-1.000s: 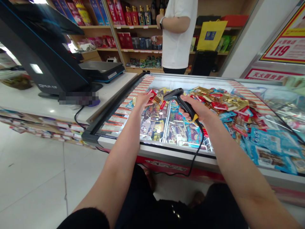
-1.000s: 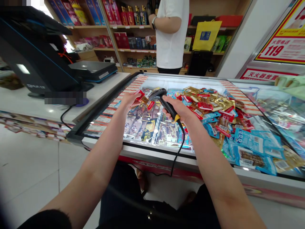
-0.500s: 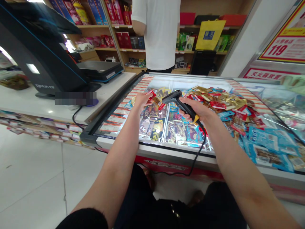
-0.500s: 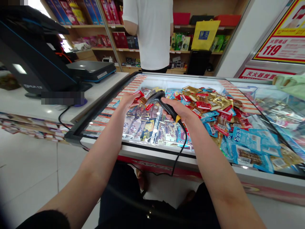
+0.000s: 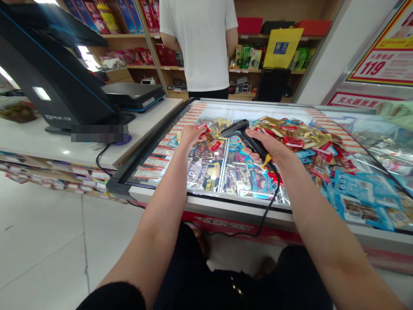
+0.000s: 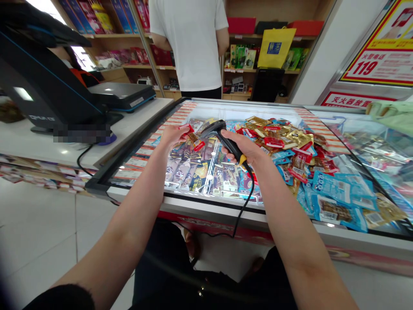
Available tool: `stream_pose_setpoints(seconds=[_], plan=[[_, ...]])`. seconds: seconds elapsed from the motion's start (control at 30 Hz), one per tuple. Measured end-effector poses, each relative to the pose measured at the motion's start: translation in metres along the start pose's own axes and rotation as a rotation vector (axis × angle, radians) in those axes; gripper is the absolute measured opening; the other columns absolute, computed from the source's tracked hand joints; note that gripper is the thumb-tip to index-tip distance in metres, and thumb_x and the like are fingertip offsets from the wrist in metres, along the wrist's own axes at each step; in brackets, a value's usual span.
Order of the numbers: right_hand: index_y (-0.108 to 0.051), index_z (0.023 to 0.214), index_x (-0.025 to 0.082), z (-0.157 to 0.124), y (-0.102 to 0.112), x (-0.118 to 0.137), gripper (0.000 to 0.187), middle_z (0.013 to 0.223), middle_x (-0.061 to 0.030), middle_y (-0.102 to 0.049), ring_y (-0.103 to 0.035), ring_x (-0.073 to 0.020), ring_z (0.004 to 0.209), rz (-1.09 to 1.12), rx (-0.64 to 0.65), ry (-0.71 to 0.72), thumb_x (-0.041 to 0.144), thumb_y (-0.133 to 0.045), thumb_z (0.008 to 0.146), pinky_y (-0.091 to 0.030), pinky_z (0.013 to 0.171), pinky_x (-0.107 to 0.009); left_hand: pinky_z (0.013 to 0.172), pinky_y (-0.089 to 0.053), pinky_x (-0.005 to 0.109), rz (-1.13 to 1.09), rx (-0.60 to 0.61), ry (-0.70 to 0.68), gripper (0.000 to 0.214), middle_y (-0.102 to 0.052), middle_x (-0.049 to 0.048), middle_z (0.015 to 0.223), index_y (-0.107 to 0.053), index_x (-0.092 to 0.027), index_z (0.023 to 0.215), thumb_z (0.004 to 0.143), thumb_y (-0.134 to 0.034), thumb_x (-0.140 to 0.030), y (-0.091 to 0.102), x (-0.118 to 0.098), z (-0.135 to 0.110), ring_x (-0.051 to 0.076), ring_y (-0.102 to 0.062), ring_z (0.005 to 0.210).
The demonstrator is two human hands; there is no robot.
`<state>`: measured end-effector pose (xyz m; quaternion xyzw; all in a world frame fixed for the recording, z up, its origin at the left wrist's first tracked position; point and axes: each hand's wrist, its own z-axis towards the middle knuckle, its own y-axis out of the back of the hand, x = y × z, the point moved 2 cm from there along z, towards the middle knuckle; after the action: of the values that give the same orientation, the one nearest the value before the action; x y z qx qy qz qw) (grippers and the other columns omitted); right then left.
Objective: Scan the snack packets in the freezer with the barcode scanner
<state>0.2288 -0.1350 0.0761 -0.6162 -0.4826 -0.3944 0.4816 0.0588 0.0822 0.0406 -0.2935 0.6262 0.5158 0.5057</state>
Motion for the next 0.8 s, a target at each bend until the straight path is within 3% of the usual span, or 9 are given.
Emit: stream_pose_setpoints(seconds=[0.13, 0.2, 0.27, 0.37, 0.57, 0.7, 0.8], plan=[[-0.051, 0.078, 0.019, -0.011, 0.011, 0.008, 0.034, 0.058, -0.0006, -0.052, -0.04, -0.0068, 0.038, 0.046, -0.017, 0.035, 0.049, -0.055, 0.091, -0.036, 0.03, -0.017, 0.09, -0.05, 0.034, 0.416, -0.243, -0.187, 0.032, -0.072, 0.0092, 0.101, -0.07, -0.017, 0.099, 0.074, -0.065, -0.037, 0.014, 0.001, 0.0, 0.025, -0.066, 0.099], [-0.052, 0.077, 0.019, -0.017, 0.019, 0.011, 0.035, 0.058, -0.0008, -0.051, -0.039, -0.0066, 0.038, 0.039, -0.038, 0.067, 0.051, -0.055, 0.091, -0.034, 0.03, -0.017, 0.098, -0.045, 0.04, 0.623, -0.3, -0.198, 0.04, -0.069, 0.0149, 0.113, -0.07, -0.017, 0.103, 0.073, -0.066, -0.044, 0.018, 0.002, -0.003, 0.032, -0.06, 0.112], [-0.053, 0.078, 0.019, -0.023, 0.026, 0.015, 0.034, 0.058, -0.0006, -0.051, -0.039, -0.0069, 0.038, 0.029, -0.057, 0.098, 0.051, -0.057, 0.09, -0.033, 0.03, -0.018, 0.097, -0.045, 0.043, 0.768, -0.224, -0.154, 0.044, -0.069, 0.018, 0.111, -0.07, -0.017, 0.099, 0.072, -0.065, -0.052, 0.018, 0.003, -0.005, 0.037, -0.059, 0.113], [-0.052, 0.08, 0.02, -0.031, 0.038, 0.018, 0.033, 0.058, -0.0005, -0.051, -0.038, -0.0076, 0.039, 0.016, -0.112, 0.119, 0.052, -0.059, 0.087, -0.033, 0.032, -0.019, 0.09, -0.047, 0.039, 0.829, -0.077, -0.107, 0.041, -0.072, 0.0152, 0.098, -0.072, -0.021, 0.087, 0.072, -0.064, -0.059, 0.009, 0.001, -0.01, 0.036, -0.062, 0.106], [-0.051, 0.083, 0.021, -0.044, 0.057, 0.018, 0.032, 0.059, -0.0004, -0.052, -0.039, -0.0088, 0.04, 0.013, -0.189, 0.134, 0.051, -0.061, 0.085, -0.031, 0.033, -0.02, 0.093, -0.045, 0.035, 0.698, -0.075, -0.321, 0.039, -0.071, 0.0115, 0.108, -0.072, -0.021, 0.102, 0.076, -0.064, -0.049, -0.036, -0.027, -0.024, 0.029, -0.062, 0.107], [-0.051, 0.083, 0.021, -0.045, 0.058, 0.015, 0.03, 0.058, -0.0002, -0.053, -0.039, -0.0084, 0.039, 0.048, -0.172, 0.162, 0.049, -0.061, 0.085, -0.031, 0.034, -0.02, 0.088, -0.047, 0.033, 0.538, 0.115, -0.39, 0.03, -0.073, 0.0112, 0.095, -0.073, -0.019, 0.087, 0.08, -0.06, -0.045, -0.082, -0.049, -0.029, 0.027, -0.066, 0.095], [-0.052, 0.082, 0.02, -0.044, 0.056, 0.014, 0.03, 0.059, -0.0005, -0.053, -0.039, -0.0076, 0.039, 0.068, -0.17, 0.161, 0.048, -0.057, 0.088, -0.031, 0.034, -0.019, 0.088, -0.047, 0.035, 0.495, 0.175, -0.369, 0.031, -0.073, 0.013, 0.093, -0.072, -0.017, 0.08, 0.079, -0.063, -0.047, -0.115, -0.057, -0.027, 0.028, -0.066, 0.095]])
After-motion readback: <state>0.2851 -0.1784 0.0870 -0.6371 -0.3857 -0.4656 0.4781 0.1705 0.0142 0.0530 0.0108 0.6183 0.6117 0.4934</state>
